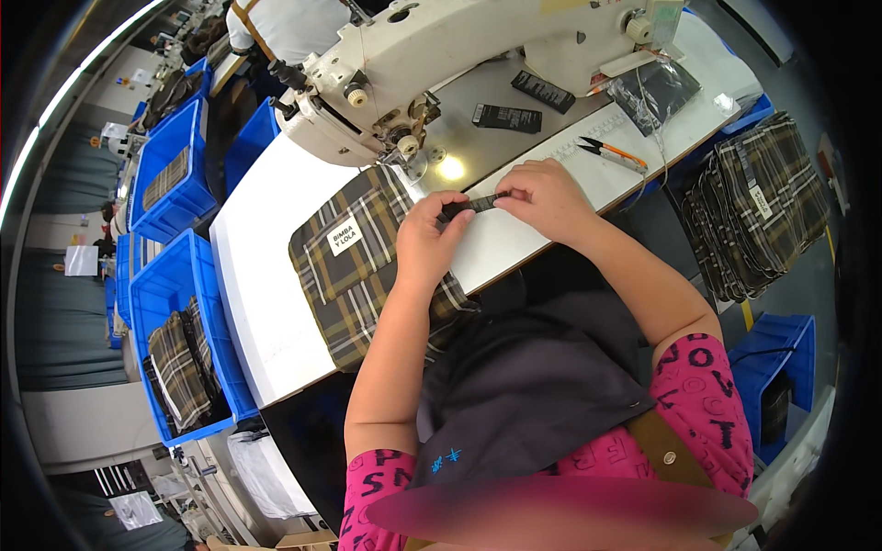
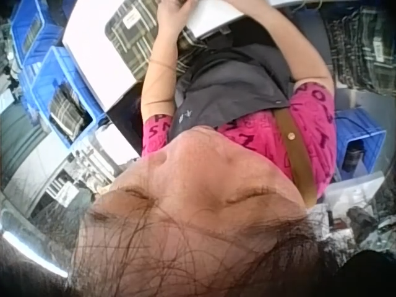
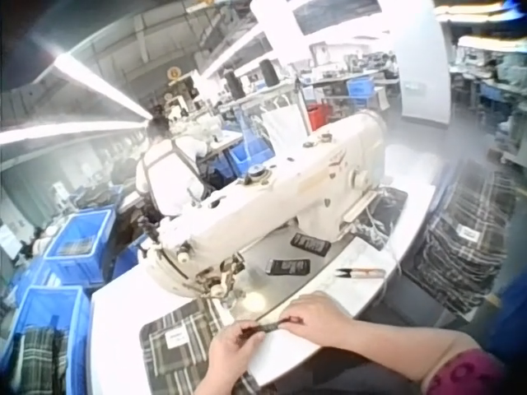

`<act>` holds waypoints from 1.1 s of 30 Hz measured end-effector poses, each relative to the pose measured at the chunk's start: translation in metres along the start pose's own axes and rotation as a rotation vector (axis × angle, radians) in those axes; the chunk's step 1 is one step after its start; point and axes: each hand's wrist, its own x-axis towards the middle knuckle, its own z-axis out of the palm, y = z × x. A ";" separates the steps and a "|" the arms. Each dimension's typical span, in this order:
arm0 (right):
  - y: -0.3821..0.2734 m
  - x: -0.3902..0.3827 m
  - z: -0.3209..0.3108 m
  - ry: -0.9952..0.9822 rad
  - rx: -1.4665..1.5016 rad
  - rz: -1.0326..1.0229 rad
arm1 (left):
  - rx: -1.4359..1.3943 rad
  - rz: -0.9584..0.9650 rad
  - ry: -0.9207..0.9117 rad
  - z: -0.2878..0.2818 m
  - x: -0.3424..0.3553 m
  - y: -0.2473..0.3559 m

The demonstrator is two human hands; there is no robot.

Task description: Sewing and assembling components of a leather or fabric bag using an industrial sewing machine.

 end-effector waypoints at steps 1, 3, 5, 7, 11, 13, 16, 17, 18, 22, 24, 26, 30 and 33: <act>0.000 0.000 0.001 0.032 -0.007 -0.018 | 0.001 -0.004 -0.001 0.000 0.002 -0.002; -0.001 -0.001 0.001 0.039 -0.006 -0.006 | 0.359 0.553 0.210 -0.004 0.010 -0.005; -0.003 0.000 0.001 0.047 -0.003 0.009 | 0.280 0.342 0.152 -0.003 0.001 0.001; -0.006 0.001 -0.001 0.026 0.037 0.054 | 0.202 0.130 0.092 -0.002 -0.001 0.002; -0.005 0.000 0.000 0.020 0.021 0.032 | 0.191 0.129 0.071 -0.001 0.000 0.001; -0.005 0.000 -0.001 0.006 0.011 0.028 | 0.176 0.134 0.073 -0.001 -0.001 0.001; -0.007 0.000 -0.002 -0.015 0.022 0.046 | 0.177 0.144 0.069 -0.001 -0.002 0.001; -0.007 0.000 -0.002 -0.017 0.022 0.046 | 0.166 0.154 0.066 -0.001 -0.001 -0.001; -0.007 0.000 -0.002 -0.019 0.011 0.037 | 0.155 0.165 0.064 -0.001 -0.001 -0.002; -0.006 0.000 0.000 -0.018 -0.022 0.043 | 0.171 0.193 0.067 0.000 -0.002 -0.001; -0.004 -0.001 0.001 -0.012 -0.027 0.021 | 0.182 0.071 0.023 -0.001 -0.002 0.003; -0.002 -0.001 0.002 -0.008 -0.032 0.000 | 0.297 0.250 0.114 -0.001 0.001 0.002; -0.002 -0.001 0.001 -0.009 -0.027 -0.027 | 0.374 0.508 0.181 0.004 0.008 0.005; -0.003 0.000 0.001 -0.028 -0.027 -0.029 | 0.360 0.535 0.144 0.006 0.008 0.011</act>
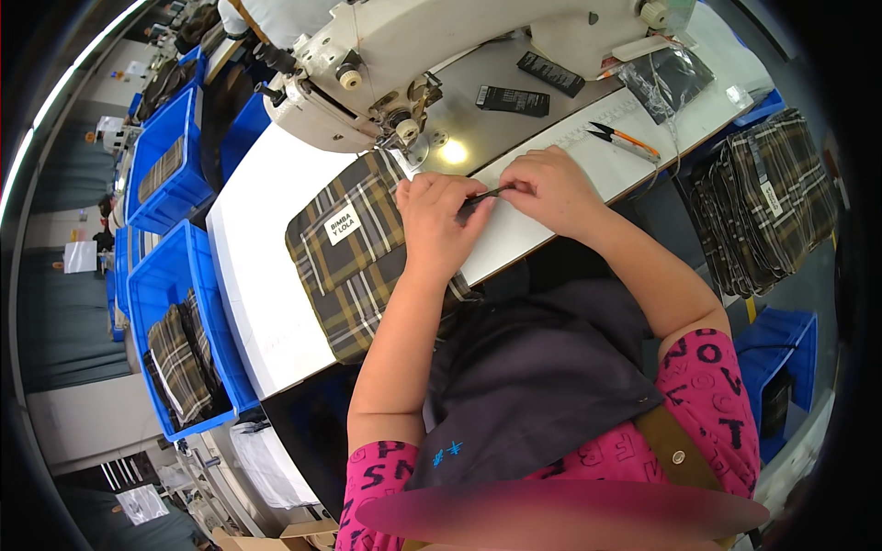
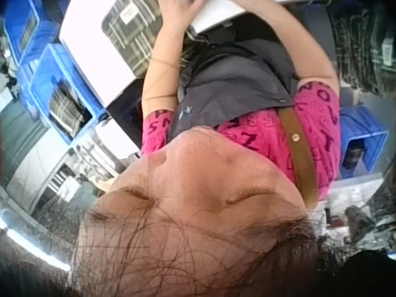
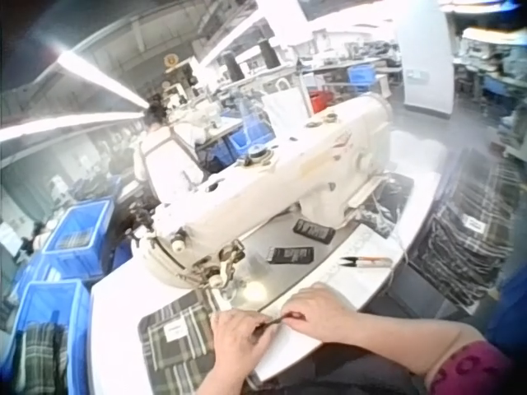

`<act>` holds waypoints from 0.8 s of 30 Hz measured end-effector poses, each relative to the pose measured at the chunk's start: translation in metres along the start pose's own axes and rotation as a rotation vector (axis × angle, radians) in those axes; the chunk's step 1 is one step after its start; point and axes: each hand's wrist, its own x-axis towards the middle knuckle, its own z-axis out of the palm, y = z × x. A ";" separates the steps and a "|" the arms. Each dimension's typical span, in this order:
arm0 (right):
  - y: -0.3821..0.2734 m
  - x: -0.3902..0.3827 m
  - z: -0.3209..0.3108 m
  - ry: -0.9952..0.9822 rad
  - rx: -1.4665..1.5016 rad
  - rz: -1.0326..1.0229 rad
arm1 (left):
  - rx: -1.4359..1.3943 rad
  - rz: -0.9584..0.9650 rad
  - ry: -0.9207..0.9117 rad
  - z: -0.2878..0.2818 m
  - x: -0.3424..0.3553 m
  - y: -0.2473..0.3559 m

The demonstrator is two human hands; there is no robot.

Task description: Sewing and assembling components of a leather or fabric bag using an industrial sewing machine.

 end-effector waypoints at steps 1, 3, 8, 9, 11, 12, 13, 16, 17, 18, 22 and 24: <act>0.000 0.000 0.000 0.000 -0.001 0.000 | -0.012 0.013 -0.003 0.003 -0.001 -0.002; -0.002 0.001 0.000 -0.003 -0.001 -0.019 | -0.035 0.019 0.005 0.005 -0.004 -0.007; -0.007 0.000 -0.001 -0.009 -0.016 -0.056 | -0.199 -0.100 -0.011 -0.009 -0.009 -0.012; -0.007 0.000 -0.001 -0.016 -0.029 -0.037 | -0.251 -0.182 0.027 -0.017 -0.009 -0.017; -0.007 -0.002 0.000 -0.025 -0.062 -0.013 | -0.284 -0.351 -0.045 -0.042 -0.012 -0.035; -0.011 -0.001 0.003 -0.038 -0.054 -0.029 | -0.295 -0.442 -0.057 -0.053 -0.014 -0.046; -0.014 0.001 0.007 -0.016 -0.079 -0.134 | -0.356 -0.479 -0.031 -0.061 -0.016 -0.061; -0.034 0.011 0.019 -0.086 -0.140 -0.278 | -0.392 -0.489 -0.028 -0.072 -0.011 -0.091; -0.045 0.017 0.025 -0.139 -0.137 -0.345 | -0.421 -0.503 -0.029 -0.070 -0.011 -0.101; -0.052 0.023 0.031 -0.190 -0.134 -0.410 | -0.452 -0.516 -0.034 -0.067 -0.010 -0.110; -0.057 0.038 0.053 -0.218 -0.246 -0.489 | -0.292 -0.571 0.003 -0.042 -0.006 -0.137; -0.057 0.043 0.055 -0.309 -0.442 -0.498 | -0.255 -0.588 0.024 -0.038 0.000 -0.141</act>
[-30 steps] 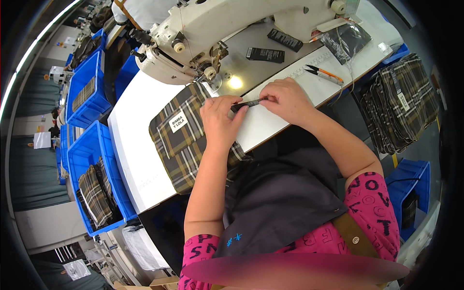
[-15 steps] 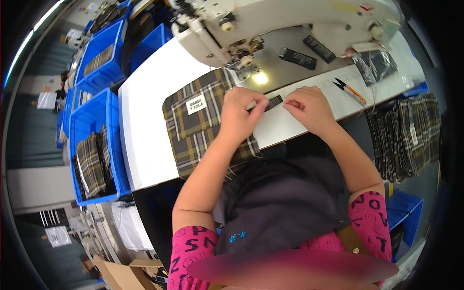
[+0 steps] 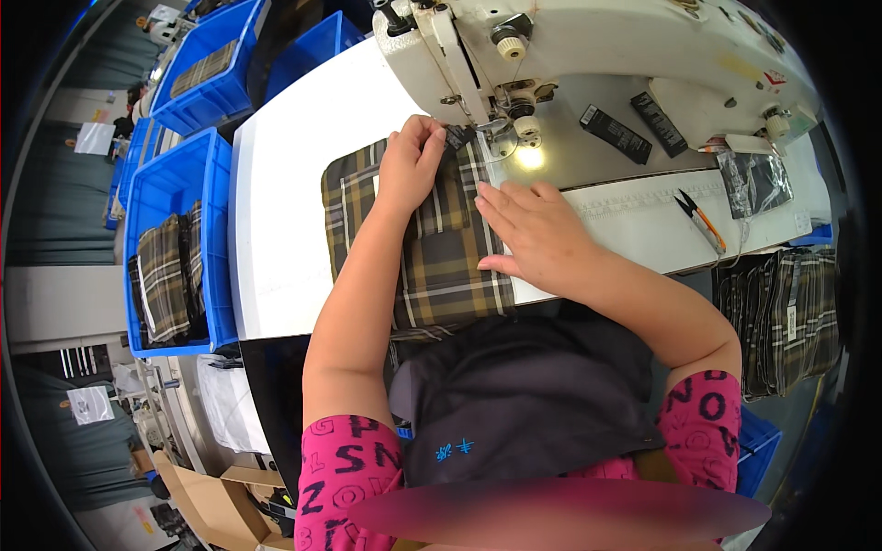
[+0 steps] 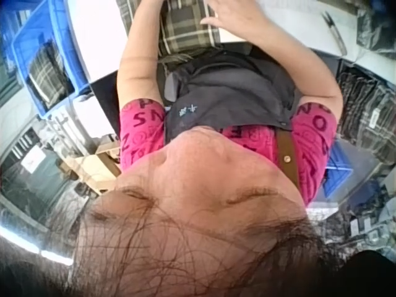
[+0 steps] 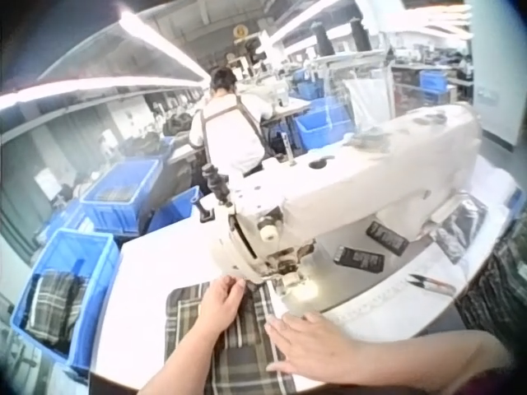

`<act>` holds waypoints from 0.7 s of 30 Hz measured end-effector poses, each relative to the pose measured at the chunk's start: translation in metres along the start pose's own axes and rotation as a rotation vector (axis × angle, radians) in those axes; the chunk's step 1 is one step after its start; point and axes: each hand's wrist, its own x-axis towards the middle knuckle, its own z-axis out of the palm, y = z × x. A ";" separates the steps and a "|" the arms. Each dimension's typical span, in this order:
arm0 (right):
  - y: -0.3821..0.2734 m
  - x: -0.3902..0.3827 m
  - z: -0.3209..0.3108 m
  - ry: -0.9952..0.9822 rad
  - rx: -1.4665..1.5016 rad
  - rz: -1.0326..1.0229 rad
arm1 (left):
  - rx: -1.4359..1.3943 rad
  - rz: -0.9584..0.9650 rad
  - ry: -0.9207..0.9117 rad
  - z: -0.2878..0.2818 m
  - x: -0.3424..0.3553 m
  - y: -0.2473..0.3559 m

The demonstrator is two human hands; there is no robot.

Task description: Sewing and assembling components of a leather or fabric bag using an industrial sewing machine.

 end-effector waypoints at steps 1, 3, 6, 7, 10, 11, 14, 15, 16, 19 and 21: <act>0.003 0.002 0.001 -0.006 0.003 -0.002 | 0.031 -0.006 0.033 0.002 0.003 -0.001; 0.011 0.008 0.000 -0.012 -0.014 -0.013 | -0.001 0.002 0.045 0.005 0.014 -0.006; 0.023 0.012 0.003 -0.031 -0.017 0.007 | -0.032 -0.020 0.029 0.008 0.025 0.007; 0.025 0.014 0.000 -0.063 -0.024 0.004 | -0.015 -0.005 0.039 0.008 0.026 0.012; 0.025 0.011 -0.008 -0.073 -0.013 -0.013 | 0.011 0.012 0.053 0.011 0.025 0.012; 0.023 0.008 -0.008 -0.073 -0.012 -0.018 | -0.020 -0.002 0.057 0.011 0.021 0.014; 0.016 0.001 -0.010 -0.060 -0.026 -0.029 | -0.016 0.062 0.104 0.016 0.016 -0.002; 0.014 0.001 -0.012 -0.047 -0.056 -0.046 | 0.019 0.142 0.144 0.016 0.014 -0.009; 0.013 0.002 -0.013 -0.034 -0.085 -0.065 | 0.023 0.137 0.150 0.015 0.010 -0.017; 0.021 0.001 -0.011 -0.070 -0.037 -0.068 | -0.389 -0.216 0.090 -0.005 0.009 0.011; 0.025 0.012 -0.018 -0.169 -0.002 -0.088 | -0.515 -0.265 0.120 -0.033 0.007 0.009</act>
